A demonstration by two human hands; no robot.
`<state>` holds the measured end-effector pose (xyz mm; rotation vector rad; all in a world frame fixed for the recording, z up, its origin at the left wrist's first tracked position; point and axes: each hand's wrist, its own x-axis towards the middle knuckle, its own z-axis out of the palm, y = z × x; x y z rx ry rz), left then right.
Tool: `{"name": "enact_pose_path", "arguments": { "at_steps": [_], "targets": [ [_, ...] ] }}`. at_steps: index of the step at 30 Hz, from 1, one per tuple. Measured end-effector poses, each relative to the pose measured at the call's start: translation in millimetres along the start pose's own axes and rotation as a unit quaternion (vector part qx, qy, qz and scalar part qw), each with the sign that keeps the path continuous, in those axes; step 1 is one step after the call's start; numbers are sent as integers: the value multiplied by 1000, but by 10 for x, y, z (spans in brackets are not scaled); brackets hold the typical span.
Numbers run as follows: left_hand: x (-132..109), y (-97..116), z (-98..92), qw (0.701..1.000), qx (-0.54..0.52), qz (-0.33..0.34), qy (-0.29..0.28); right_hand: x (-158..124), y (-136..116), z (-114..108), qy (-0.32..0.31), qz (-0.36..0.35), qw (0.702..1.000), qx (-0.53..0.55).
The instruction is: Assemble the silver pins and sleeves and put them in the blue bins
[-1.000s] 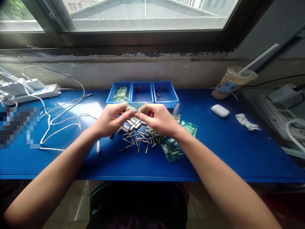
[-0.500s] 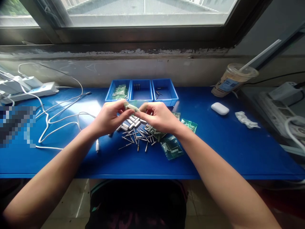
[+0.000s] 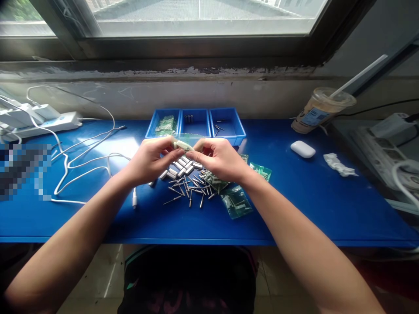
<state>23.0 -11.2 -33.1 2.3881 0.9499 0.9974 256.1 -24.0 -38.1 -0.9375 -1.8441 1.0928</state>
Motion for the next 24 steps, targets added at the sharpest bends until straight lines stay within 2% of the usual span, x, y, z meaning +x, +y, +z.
{"name": "enact_pose_path", "arguments": {
  "at_steps": [10,24],
  "targets": [
    [2,19,-16,998,-56,-3,-12,-13,-26,25,-2,4,1000,-10],
    [6,17,4,1000,-17,2,9,0,-7,19,-1,-2,1000,-9]
  ]
}}
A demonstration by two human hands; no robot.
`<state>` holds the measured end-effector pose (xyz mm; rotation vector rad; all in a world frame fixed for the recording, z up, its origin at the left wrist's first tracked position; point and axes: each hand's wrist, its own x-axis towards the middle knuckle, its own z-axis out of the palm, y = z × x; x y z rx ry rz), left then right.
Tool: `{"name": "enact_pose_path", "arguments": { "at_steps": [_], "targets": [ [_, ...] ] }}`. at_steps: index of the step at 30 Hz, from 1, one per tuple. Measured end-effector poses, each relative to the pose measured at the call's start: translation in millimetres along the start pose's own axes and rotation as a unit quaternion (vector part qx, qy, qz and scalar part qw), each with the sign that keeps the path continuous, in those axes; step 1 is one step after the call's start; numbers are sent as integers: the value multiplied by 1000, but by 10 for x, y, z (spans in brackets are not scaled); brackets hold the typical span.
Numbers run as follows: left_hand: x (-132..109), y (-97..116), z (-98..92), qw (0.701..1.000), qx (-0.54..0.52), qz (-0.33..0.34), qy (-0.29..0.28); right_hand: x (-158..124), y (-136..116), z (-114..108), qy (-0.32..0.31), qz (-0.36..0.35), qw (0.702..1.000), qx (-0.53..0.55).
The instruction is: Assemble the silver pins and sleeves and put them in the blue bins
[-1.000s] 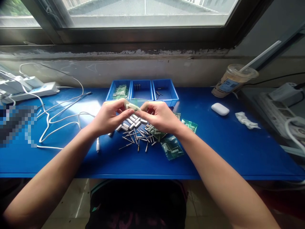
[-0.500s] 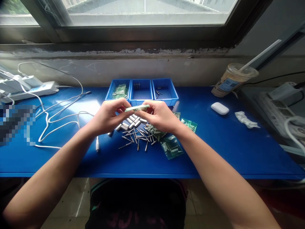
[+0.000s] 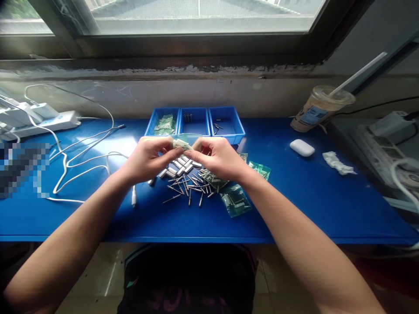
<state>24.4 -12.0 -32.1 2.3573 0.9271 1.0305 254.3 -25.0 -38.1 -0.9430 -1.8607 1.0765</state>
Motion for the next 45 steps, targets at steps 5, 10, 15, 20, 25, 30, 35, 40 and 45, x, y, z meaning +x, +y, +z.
{"name": "enact_pose_path", "arguments": {
  "at_steps": [5,10,15,20,25,30,35,40,45],
  "targets": [
    [-5,-17,8,1000,-1,-21,13,-3,-11,-22,-8,1,1000,0],
    [-1,-18,-16,998,-44,-36,15,-14,-23,-38,-6,6,1000,-21],
    [8,-13,-44,999,-41,-19,-1,-12,-27,-29,-14,6,999,-47],
    [6,-32,-45,997,-54,-47,-2,-8,-32,-20,-7,0,999,-36],
    [10,-71,-75,999,-40,-35,12,-14,-25,-54,14,-2,990,-137],
    [33,-243,-206,968,116,-39,220,-23,-16,-143,-39,-12,943,-331],
    [39,-499,-369,928,245,-68,271,-35,-17,-155,-131,38,925,-353],
    [14,-623,-361,928,309,-96,183,-39,2,-117,-176,64,913,-362],
    [-13,-608,-279,935,319,-132,85,-41,50,-70,-161,63,916,-362]
  ]
}}
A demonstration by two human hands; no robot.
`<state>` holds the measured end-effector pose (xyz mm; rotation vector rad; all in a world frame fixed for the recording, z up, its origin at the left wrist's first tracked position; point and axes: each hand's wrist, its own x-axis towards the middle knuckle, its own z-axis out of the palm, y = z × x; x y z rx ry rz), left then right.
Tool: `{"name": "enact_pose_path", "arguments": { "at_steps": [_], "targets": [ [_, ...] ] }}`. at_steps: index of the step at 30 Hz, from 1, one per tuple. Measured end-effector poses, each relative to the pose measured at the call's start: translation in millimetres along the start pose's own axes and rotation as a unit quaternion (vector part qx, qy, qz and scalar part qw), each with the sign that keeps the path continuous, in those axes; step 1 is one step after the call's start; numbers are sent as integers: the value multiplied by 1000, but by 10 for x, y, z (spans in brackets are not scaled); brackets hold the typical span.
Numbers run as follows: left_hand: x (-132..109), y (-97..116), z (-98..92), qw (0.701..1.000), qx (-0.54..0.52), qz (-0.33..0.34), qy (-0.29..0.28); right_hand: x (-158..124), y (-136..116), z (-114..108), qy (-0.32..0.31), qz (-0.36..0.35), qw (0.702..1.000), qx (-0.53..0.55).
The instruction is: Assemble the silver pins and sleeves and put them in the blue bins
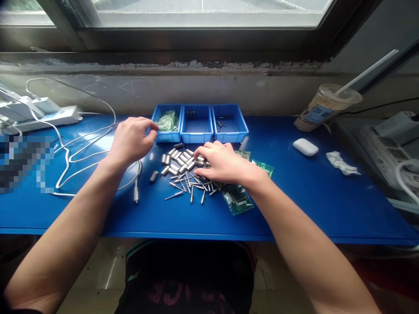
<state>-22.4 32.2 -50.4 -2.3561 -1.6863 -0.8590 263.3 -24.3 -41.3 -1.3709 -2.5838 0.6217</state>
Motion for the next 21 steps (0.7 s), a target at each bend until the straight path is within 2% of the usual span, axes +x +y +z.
{"name": "enact_pose_path", "arguments": {
  "at_steps": [4,9,15,21],
  "targets": [
    [-12,81,-32,999,-35,7,26,24,3,60,28,-4,1000,-6],
    [-41,250,-86,992,-83,77,49,39,-3,89,43,-5,999,1],
    [-135,461,-34,968,-161,191,20,32,-44,60,58,-6,998,-1],
    [-175,517,31,960,-182,213,-13,42,-46,86,66,-7,998,-3]
  ]
}}
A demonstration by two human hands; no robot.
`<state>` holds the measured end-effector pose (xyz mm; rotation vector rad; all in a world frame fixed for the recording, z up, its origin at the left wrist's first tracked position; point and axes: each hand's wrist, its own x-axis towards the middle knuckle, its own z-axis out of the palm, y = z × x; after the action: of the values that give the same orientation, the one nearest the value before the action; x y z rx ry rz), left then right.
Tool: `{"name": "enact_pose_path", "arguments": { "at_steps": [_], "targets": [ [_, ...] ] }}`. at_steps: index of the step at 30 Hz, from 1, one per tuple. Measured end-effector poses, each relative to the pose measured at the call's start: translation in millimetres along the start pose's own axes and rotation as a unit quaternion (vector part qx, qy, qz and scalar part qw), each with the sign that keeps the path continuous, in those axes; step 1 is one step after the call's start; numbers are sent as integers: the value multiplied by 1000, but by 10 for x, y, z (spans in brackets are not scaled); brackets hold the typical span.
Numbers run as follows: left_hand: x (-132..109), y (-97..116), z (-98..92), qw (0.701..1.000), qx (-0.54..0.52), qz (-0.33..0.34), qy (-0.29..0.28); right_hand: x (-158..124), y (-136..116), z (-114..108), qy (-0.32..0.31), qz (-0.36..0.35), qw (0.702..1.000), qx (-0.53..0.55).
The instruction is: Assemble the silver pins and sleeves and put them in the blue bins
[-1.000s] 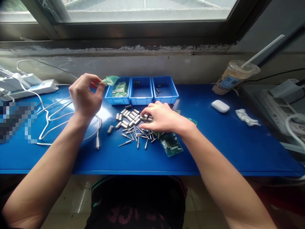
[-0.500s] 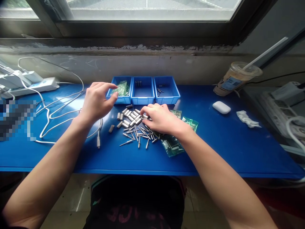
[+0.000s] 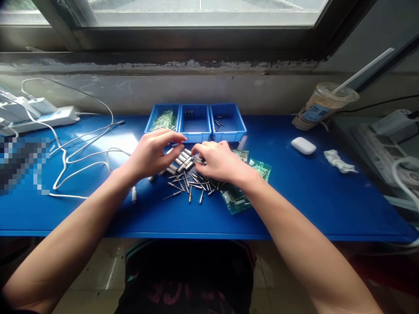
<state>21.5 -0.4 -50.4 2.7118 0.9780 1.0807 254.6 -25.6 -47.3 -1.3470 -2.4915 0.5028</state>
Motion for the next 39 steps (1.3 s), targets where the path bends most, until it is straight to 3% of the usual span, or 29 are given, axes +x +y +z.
{"name": "enact_pose_path", "arguments": {
  "at_steps": [5,11,39],
  "targets": [
    [-2,13,-10,1000,-18,-12,-7,-42,41,-106,16,8,999,-26],
    [-3,25,-14,999,-29,-16,-16,-74,112,-272,-58,53,997,-6],
    [5,70,-28,999,-26,-21,-34,-34,93,-133,-43,8,999,-30]
  ]
}}
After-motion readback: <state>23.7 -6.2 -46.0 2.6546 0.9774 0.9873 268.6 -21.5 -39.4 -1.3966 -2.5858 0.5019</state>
